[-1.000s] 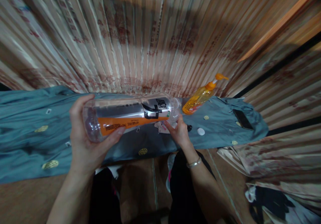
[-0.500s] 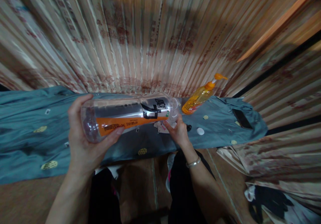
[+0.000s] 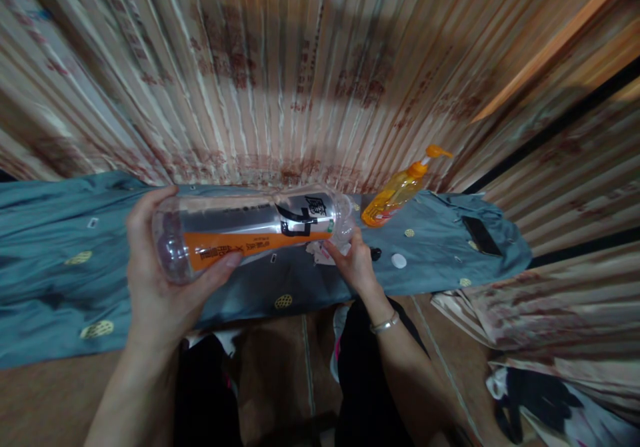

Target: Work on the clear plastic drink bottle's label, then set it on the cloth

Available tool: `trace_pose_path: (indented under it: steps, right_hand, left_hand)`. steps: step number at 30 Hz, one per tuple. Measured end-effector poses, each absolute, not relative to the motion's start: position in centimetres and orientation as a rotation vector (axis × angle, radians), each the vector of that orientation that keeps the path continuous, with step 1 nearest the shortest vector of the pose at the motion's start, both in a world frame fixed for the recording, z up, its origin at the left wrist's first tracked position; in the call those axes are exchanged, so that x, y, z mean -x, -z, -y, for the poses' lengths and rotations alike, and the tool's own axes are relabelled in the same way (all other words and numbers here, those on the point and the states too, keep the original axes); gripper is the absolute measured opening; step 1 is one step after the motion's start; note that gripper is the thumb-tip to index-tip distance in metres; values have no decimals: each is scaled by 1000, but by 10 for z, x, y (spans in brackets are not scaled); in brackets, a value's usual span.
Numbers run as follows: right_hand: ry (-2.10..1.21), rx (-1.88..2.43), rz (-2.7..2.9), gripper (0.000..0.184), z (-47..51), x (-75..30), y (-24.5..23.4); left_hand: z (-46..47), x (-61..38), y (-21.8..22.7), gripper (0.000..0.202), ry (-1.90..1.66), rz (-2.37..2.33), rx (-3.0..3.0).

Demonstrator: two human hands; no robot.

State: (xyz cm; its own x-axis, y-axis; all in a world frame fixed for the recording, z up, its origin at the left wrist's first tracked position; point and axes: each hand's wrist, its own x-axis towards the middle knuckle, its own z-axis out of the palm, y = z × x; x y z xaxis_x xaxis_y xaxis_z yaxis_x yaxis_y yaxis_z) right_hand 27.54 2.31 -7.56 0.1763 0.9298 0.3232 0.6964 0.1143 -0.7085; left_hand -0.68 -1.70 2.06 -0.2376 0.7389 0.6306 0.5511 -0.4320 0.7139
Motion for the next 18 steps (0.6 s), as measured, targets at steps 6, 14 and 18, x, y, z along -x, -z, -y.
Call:
trace_pose_path:
  steps: [6, 14, 18]
  right_hand:
    - [-376, 1659, 1583, 54, -22, -274, 73]
    - [-375, 1682, 1576, 55, -22, -273, 71]
    - [-381, 1677, 1583, 55, -22, -273, 70]
  left_hand:
    - [16, 8, -21, 99, -1774, -1562, -1836]
    - [16, 9, -21, 97, -1775, -1552, -1851]
    - [16, 9, -22, 97, -1765, -1555, -1875]
